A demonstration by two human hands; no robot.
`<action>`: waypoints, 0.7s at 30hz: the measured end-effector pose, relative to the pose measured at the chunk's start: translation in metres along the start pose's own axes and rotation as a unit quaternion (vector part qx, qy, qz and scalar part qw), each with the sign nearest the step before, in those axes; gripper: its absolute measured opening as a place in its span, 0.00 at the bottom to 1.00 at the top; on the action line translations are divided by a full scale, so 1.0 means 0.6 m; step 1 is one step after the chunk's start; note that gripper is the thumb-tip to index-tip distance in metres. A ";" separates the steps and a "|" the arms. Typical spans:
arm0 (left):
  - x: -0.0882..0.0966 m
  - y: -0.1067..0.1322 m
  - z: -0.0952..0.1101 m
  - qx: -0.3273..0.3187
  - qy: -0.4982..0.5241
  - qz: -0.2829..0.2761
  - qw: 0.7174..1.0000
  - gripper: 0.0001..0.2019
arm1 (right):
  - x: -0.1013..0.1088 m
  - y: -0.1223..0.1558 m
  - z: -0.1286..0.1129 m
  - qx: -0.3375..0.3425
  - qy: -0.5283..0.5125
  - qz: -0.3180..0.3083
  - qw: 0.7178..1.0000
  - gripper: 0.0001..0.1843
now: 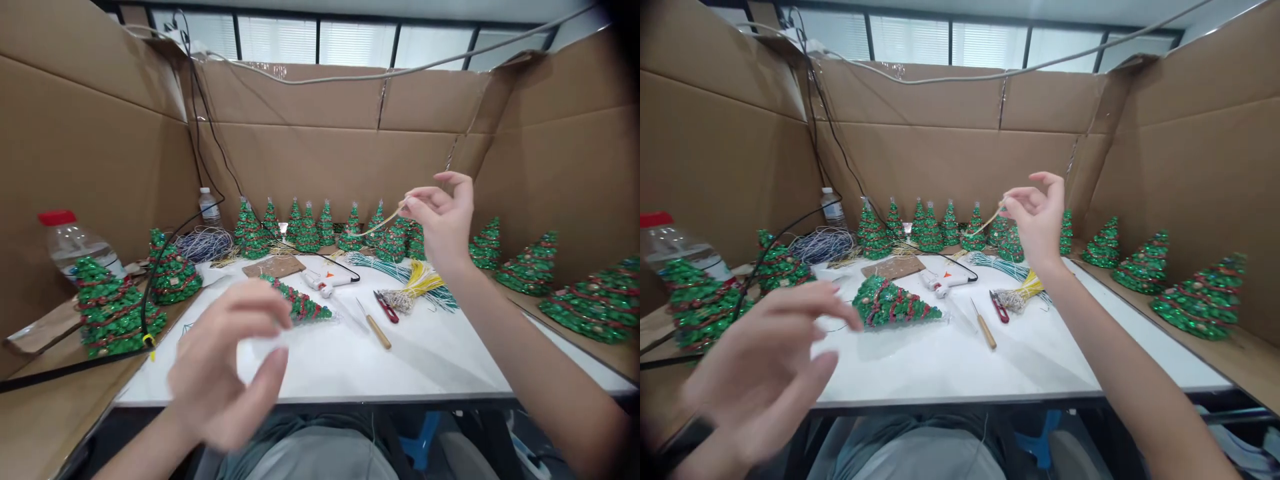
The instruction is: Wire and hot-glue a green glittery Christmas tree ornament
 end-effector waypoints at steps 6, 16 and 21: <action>-0.076 -0.070 -0.075 0.065 -0.034 -0.109 0.991 0.12 | -0.114 0.040 -0.049 -0.004 -0.086 -0.061 0.994 0.22; -0.104 -0.062 -0.157 0.170 0.058 -0.166 0.970 0.14 | -0.166 0.083 0.010 -0.094 -0.164 -0.063 0.980 0.19; -0.114 -0.040 -0.161 0.209 0.104 -0.198 0.952 0.13 | -0.169 0.099 0.034 -0.169 -0.238 -0.057 0.955 0.12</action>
Point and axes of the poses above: each hand's wrist, its own y-axis away from the middle knuckle, its own x-axis out of the back of the hand, z = x × y, the point moved 1 cm from there along -y, towards the middle knuckle, and after that the axes turned 9 degrees about -y, right-handed, at the moved point
